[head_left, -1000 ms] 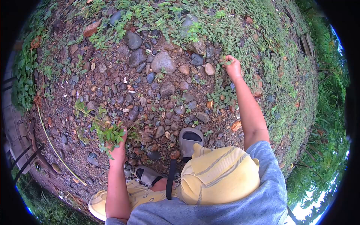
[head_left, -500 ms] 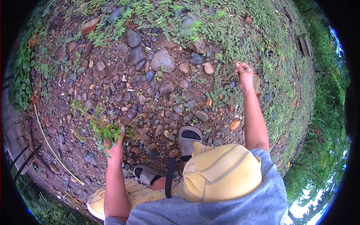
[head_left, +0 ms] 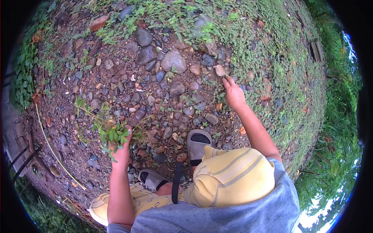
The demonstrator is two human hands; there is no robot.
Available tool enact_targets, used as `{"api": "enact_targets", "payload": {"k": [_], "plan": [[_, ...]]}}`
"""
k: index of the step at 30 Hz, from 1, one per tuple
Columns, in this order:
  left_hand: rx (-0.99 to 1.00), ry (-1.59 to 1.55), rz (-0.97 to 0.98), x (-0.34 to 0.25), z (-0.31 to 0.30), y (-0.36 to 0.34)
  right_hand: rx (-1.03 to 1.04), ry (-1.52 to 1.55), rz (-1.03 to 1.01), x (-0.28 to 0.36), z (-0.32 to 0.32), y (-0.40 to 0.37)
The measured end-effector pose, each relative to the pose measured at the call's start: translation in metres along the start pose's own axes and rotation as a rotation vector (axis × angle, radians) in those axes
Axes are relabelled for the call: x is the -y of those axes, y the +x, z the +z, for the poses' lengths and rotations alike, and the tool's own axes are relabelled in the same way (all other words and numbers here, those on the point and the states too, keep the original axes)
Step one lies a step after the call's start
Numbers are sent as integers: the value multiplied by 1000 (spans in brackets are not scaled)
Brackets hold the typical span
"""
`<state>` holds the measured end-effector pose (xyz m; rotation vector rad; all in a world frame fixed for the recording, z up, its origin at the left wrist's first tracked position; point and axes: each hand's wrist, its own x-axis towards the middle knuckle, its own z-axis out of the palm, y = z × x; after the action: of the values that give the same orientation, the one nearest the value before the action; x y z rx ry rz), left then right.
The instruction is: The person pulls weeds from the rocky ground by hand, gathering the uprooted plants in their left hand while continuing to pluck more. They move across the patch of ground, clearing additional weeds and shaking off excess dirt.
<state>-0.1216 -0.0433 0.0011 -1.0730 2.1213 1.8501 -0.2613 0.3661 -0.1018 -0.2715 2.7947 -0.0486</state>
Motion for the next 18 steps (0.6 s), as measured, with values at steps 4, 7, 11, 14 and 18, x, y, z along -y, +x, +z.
{"api": "enact_targets", "payload": {"k": [4, 7, 11, 14, 18], "plan": [[-20, -32, -31, 2, -6, -4, 10, -67, 64, -3, 0, -2], [18, 14, -1, 0, -7, -4, 29, -102, 115, -7, 1, 5], [27, 40, 21, -3, -7, -6, 201, -60, 203, 2, -15, 8], [17, 62, 22, -1, -10, -5, 226, -63, 201, -10, -3, 7], [-1, 42, 26, 4, -15, -3, 352, -94, 165, -25, -7, 3]]}}
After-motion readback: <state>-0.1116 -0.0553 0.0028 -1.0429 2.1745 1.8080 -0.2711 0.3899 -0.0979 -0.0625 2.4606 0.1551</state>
